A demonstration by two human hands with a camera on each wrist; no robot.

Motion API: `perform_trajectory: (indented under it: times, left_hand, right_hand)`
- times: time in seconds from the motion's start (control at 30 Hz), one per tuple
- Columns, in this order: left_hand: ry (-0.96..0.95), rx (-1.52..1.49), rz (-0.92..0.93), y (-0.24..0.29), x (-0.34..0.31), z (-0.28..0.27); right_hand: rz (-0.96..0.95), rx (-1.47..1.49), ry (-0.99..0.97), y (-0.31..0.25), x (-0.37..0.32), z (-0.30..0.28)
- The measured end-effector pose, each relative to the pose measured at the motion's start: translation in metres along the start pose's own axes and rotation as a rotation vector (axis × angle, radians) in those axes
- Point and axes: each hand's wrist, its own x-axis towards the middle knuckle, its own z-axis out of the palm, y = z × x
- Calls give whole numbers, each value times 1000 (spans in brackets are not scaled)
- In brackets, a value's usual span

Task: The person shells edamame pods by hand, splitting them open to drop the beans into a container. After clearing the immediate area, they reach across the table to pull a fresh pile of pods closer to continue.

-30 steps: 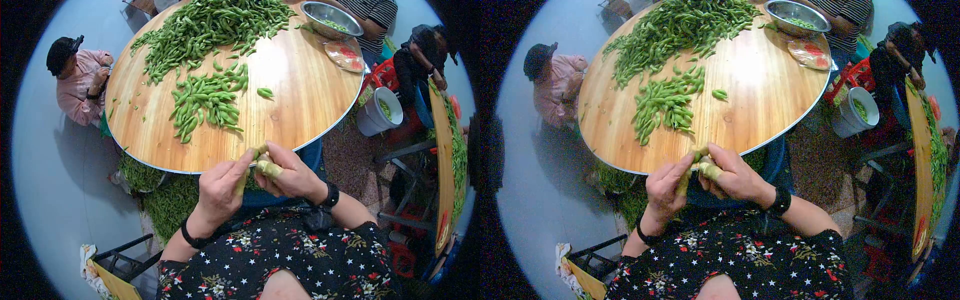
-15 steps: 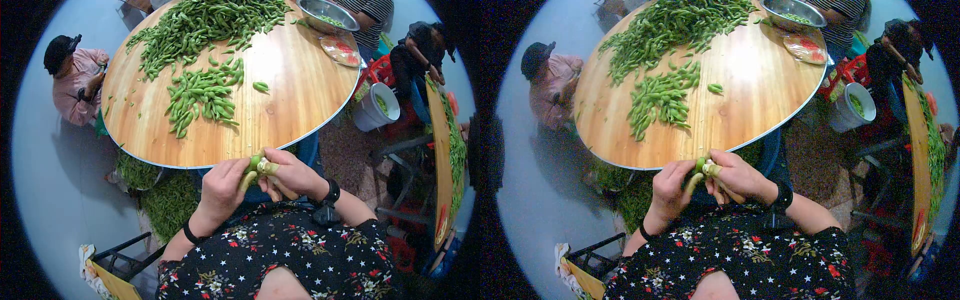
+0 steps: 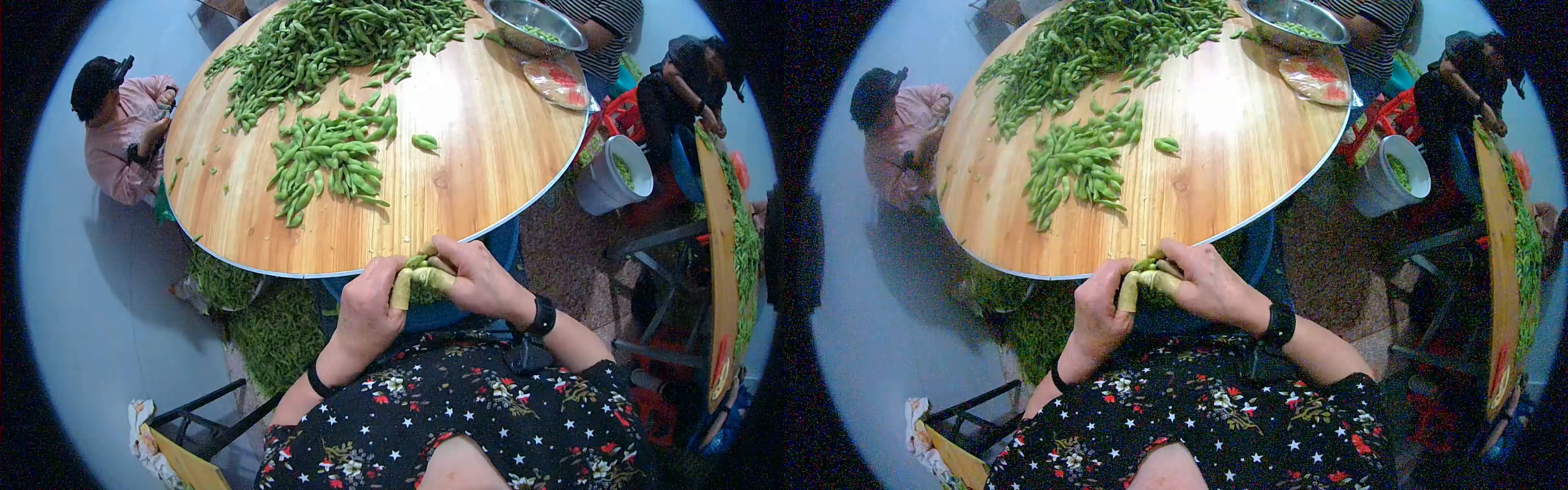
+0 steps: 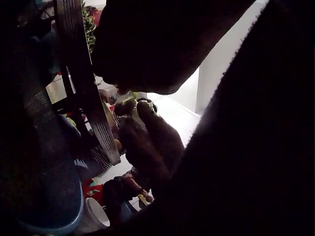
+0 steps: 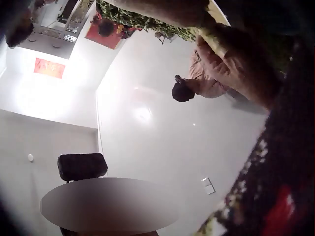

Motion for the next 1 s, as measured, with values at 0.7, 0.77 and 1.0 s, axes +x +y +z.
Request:
perform_trajectory:
  times: [0.7, 0.77, 1.0]
  left_hand:
    - [-10, -656, -406, -8, 0, -9]
    - [-53, -893, -548, -10, 4, -10]
    - [-55, -856, -469, -9, 4, -6]
  right_hand:
    - [-32, -64, 66, 2, -8, -11]
    - [-32, -66, 93, 0, -8, -9]
    - [81, 339, 2, 7, 2, 0]
